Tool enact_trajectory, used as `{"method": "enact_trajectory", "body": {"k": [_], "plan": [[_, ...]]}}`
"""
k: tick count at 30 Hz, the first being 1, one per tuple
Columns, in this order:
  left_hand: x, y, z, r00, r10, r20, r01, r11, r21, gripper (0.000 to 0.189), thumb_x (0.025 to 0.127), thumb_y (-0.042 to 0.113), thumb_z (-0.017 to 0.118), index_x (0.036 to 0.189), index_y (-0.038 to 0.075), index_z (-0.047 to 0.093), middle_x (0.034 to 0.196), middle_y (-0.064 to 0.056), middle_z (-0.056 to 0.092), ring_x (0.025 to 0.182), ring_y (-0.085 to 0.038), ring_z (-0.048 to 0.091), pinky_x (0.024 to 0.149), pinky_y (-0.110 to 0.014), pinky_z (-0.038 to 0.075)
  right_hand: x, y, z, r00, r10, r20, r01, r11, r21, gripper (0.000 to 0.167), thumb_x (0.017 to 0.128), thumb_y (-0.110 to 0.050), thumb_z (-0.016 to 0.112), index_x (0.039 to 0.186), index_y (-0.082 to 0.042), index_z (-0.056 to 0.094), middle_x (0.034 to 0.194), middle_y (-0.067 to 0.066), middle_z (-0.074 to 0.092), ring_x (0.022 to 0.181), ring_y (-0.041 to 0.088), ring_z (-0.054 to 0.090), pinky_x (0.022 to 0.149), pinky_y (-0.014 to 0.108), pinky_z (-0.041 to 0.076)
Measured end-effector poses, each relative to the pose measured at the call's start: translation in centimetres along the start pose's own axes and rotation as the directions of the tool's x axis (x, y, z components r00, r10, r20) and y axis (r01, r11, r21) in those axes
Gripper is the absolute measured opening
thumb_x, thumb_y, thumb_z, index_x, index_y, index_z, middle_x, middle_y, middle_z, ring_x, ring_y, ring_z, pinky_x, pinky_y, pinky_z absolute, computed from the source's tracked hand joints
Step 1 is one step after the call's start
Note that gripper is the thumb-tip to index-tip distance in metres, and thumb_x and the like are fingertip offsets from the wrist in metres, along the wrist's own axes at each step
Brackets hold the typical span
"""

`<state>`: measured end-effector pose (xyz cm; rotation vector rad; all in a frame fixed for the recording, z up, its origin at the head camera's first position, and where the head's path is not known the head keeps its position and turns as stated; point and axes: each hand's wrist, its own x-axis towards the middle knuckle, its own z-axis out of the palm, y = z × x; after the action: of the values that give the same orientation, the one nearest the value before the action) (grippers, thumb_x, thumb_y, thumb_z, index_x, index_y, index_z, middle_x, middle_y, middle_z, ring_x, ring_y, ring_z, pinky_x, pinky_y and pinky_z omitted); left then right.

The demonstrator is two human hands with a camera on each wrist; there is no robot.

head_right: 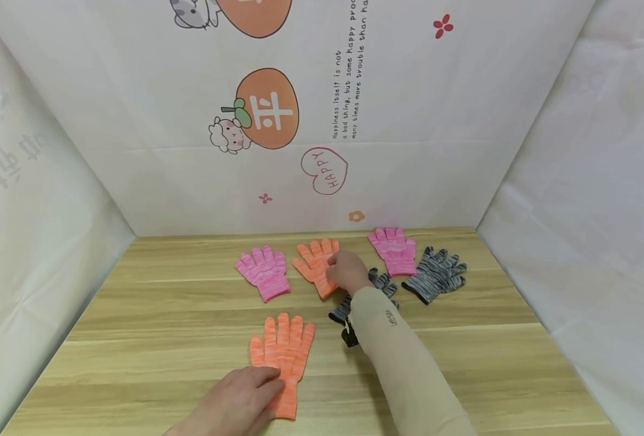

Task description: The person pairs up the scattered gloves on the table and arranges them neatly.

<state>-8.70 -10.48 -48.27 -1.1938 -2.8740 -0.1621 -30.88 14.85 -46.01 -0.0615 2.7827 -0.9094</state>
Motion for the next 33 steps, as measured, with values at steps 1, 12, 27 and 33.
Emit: {"method": "enact_trajectory", "body": {"k": [1, 12, 27, 33], "plan": [[0.0, 0.0, 0.0, 1.0, -0.003, -0.003, 0.003, 1.0, -0.002, 0.028, 0.092, 0.024, 0.072, 0.119, 0.017, 0.072, 0.121, 0.003, 0.067, 0.106, -0.013, 0.066, 0.083, -0.029, 0.057, -0.1, 0.0, 0.0, 1.0, -0.003, -0.002, 0.003, 1.0, 0.009, 0.04, 0.1, -0.017, 0.062, 0.138, -0.006, 0.065, 0.141, 0.016, 0.063, 0.114, 0.031, 0.065, 0.094, 0.048, 0.056], [-0.2, -0.1, -0.4, 0.999, -0.034, 0.039, 0.035, 0.999, -0.02, 0.034, 0.093, 0.029, 0.073, 0.124, 0.015, 0.069, 0.125, 0.0, 0.066, 0.111, -0.015, 0.065, 0.088, -0.033, 0.057, -0.3, -0.5, 0.0, 0.998, -0.006, -0.058, 0.01, 0.998, 0.058, 0.039, 0.099, -0.029, 0.067, 0.13, -0.007, 0.071, 0.131, 0.012, 0.069, 0.099, 0.024, 0.064, 0.089, 0.043, 0.055], [-0.1, -0.3, -0.4, 1.0, -0.021, -0.002, 0.021, 1.0, -0.001, 0.027, 0.092, 0.028, 0.076, 0.115, 0.016, 0.07, 0.119, 0.002, 0.068, 0.099, -0.013, 0.065, 0.083, -0.031, 0.057, -1.0, -1.0, -0.3, 0.998, 0.007, -0.067, 0.004, 0.987, 0.163, 0.039, 0.098, -0.031, 0.069, 0.131, -0.009, 0.071, 0.1, 0.006, 0.073, 0.083, 0.021, 0.062, 0.074, 0.034, 0.05], [-0.1, -0.3, -0.3, 0.999, -0.02, -0.026, 0.02, 1.0, 0.006, 0.023, 0.091, 0.027, 0.076, 0.11, 0.017, 0.07, 0.114, 0.004, 0.068, 0.094, -0.012, 0.064, 0.079, -0.03, 0.056, -1.3, -0.9, -0.2, 0.998, 0.012, -0.061, 0.001, 0.979, 0.201, 0.036, 0.099, -0.029, 0.069, 0.13, -0.01, 0.071, 0.086, 0.005, 0.071, 0.074, 0.02, 0.061, 0.068, 0.032, 0.048]]}}
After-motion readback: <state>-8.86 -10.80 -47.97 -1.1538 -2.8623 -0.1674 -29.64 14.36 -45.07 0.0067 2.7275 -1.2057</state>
